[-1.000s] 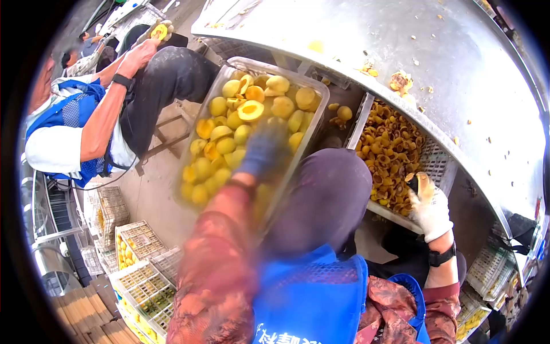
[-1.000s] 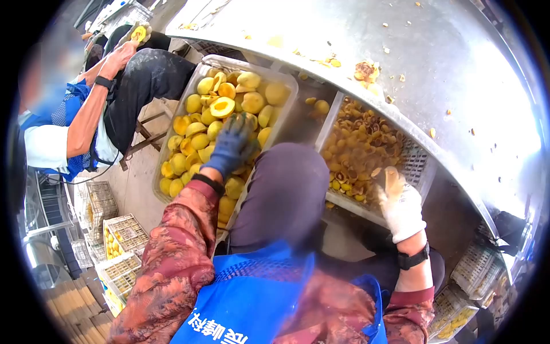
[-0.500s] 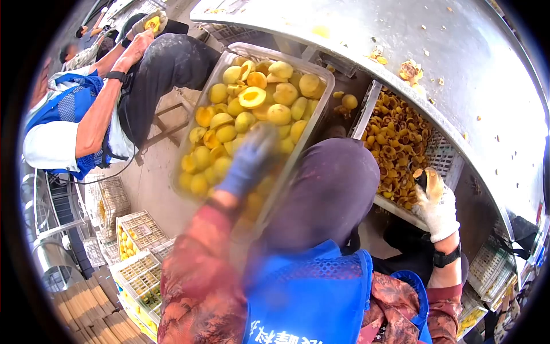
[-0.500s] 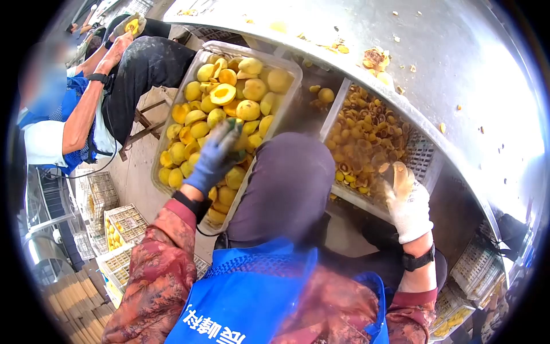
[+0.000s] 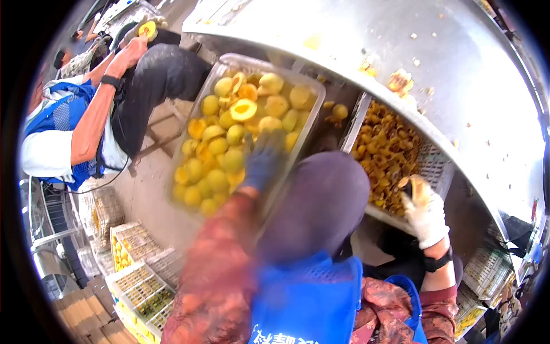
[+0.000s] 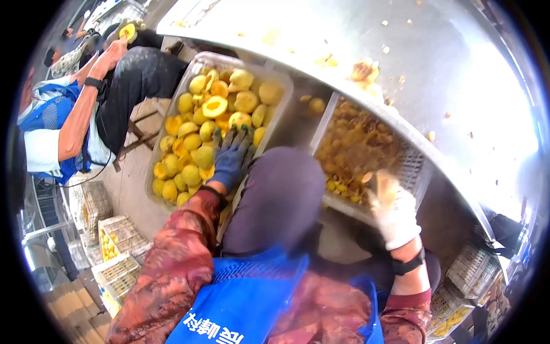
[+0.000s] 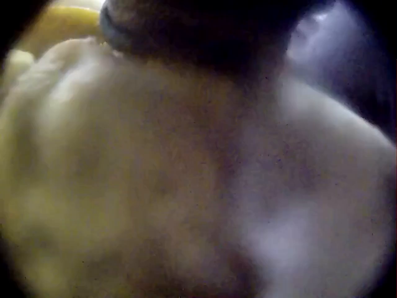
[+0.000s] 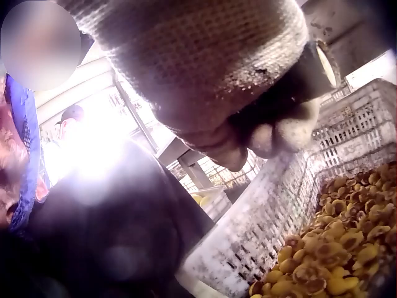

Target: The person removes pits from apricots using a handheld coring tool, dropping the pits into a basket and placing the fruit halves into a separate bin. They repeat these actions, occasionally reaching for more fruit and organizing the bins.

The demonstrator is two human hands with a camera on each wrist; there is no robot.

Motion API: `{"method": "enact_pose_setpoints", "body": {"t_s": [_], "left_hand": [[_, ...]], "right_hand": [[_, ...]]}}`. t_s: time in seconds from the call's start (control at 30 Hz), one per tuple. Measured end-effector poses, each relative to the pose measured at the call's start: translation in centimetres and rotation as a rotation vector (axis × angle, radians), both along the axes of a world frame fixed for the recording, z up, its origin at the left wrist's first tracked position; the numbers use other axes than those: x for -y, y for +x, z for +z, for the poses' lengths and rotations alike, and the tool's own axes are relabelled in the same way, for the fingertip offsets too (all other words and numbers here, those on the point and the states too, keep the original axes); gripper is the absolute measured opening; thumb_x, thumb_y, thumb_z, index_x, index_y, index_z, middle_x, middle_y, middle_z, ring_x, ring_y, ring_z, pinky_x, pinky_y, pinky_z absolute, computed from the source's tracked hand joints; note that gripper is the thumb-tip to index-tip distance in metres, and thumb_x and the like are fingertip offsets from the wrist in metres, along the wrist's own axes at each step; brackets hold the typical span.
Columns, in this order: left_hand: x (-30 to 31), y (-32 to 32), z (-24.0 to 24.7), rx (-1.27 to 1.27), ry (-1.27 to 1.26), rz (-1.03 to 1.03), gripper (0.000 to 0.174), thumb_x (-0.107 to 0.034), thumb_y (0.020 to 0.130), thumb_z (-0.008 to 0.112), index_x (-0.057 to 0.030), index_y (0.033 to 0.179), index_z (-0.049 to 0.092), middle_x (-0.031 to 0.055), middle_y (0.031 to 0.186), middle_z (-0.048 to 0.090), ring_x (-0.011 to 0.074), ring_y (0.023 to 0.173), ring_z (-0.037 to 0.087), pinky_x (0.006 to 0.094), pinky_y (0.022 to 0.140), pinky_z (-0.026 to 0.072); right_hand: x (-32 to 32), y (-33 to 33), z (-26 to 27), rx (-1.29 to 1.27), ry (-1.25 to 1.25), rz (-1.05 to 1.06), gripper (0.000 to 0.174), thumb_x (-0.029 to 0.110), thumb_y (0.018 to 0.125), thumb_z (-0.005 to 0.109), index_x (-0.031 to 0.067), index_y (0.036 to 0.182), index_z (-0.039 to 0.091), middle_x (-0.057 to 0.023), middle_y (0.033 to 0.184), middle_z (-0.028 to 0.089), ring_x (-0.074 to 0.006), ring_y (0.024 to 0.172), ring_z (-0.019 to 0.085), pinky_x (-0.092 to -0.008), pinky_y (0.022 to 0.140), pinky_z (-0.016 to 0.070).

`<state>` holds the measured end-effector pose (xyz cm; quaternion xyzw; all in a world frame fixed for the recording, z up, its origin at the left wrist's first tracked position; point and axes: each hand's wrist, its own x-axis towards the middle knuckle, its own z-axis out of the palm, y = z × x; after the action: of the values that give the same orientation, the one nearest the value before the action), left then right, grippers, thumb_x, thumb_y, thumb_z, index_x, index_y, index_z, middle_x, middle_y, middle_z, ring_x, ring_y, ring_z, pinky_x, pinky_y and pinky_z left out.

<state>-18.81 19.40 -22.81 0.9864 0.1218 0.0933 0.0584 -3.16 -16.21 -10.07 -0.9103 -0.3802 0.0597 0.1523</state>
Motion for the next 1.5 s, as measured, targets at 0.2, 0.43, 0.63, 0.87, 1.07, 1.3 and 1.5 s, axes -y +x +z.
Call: {"method": "enact_pose_setpoints", "body": {"t_s": [0.2, 0.43, 0.63, 0.87, 1.07, 1.3, 1.5], "left_hand": [[0.4, 1.0, 2.5, -0.105, 0.075, 0.029, 0.047, -0.026, 0.087, 0.059, -0.0117, 0.131, 0.052, 0.0138, 0.133, 0.050, 0.0339, 0.125, 0.043, 0.0553, 0.110, 0.0192], [-1.7, 8.2, 18.0, 0.505, -0.044, -0.213, 0.042, -0.010, 0.083, 0.070, -0.0013, 0.123, 0.056, 0.0186, 0.117, 0.059, 0.0345, 0.109, 0.055, 0.0404, 0.094, 0.0448], [-2.6, 21.9, 20.3, -0.048, -0.191, -0.080, 0.058, -0.033, 0.079, 0.072, -0.0008, 0.125, 0.055, 0.0239, 0.117, 0.059, 0.0369, 0.110, 0.057, 0.0391, 0.095, 0.0440], [-4.2, 27.2, 16.3, -0.126, -0.368, -0.030, 0.038, -0.021, 0.079, 0.070, -0.0033, 0.111, 0.059, 0.0171, 0.108, 0.064, 0.0267, 0.096, 0.065, 0.0364, 0.082, 0.0534], [3.6, 23.0, 21.3, 0.260, -1.907, -0.120, 0.047, -0.035, 0.090, 0.056, -0.0002, 0.122, 0.053, 0.0185, 0.114, 0.061, 0.0299, 0.096, 0.063, 0.0457, 0.081, 0.0562], [14.8, 19.7, 23.2, 0.149, -2.305, -0.123, 0.065, -0.054, 0.091, 0.050, 0.0013, 0.126, 0.050, 0.0201, 0.116, 0.061, 0.0331, 0.104, 0.061, 0.0468, 0.086, 0.0546], [20.5, 18.7, 22.5, 0.123, -2.248, -0.186, 0.052, -0.044, 0.097, 0.045, 0.0004, 0.124, 0.051, 0.0140, 0.113, 0.059, 0.0249, 0.101, 0.059, 0.0403, 0.089, 0.0512]], "right_hand": [[-0.6, 0.0, 1.0, -0.049, -0.020, -0.016, 0.041, 0.016, 0.078, 0.069, 0.0092, 0.113, 0.049, -0.0167, 0.096, 0.062, -0.0377, 0.078, 0.064, -0.0428, 0.066, 0.0524], [-0.4, -0.8, 2.3, -0.090, -0.003, -0.031, 0.030, 0.015, 0.078, 0.068, 0.0082, 0.103, 0.052, -0.0136, 0.085, 0.062, -0.0341, 0.074, 0.063, -0.0413, 0.061, 0.0511], [-0.1, -0.4, 3.1, -0.048, -0.023, -0.009, 0.031, 0.010, 0.076, 0.063, 0.0089, 0.105, 0.050, -0.0135, 0.084, 0.061, -0.0334, 0.069, 0.063, -0.0439, 0.058, 0.0496], [0.4, 0.1, 4.8, -0.073, 0.014, -0.036, 0.025, 0.012, 0.080, 0.062, 0.0086, 0.101, 0.049, -0.0144, 0.080, 0.059, -0.0350, 0.068, 0.062, -0.0442, 0.057, 0.0492], [0.6, 0.1, 6.5, -0.273, 0.404, -0.078, 0.027, 0.012, 0.081, 0.066, 0.0066, 0.104, 0.053, -0.0148, 0.089, 0.063, -0.0357, 0.079, 0.063, -0.0421, 0.066, 0.0502], [1.1, 0.2, 8.7, -0.451, 0.703, -0.156, 0.037, 0.014, 0.081, 0.069, 0.0059, 0.112, 0.049, -0.0169, 0.084, 0.062, -0.0365, 0.073, 0.062, -0.0397, 0.067, 0.0491], [2.0, 1.0, 8.5, -0.181, 0.715, -0.186, 0.038, 0.019, 0.084, 0.065, 0.0036, 0.114, 0.047, -0.0206, 0.075, 0.060, -0.0353, 0.070, 0.063, -0.0407, 0.061, 0.0492]]}}
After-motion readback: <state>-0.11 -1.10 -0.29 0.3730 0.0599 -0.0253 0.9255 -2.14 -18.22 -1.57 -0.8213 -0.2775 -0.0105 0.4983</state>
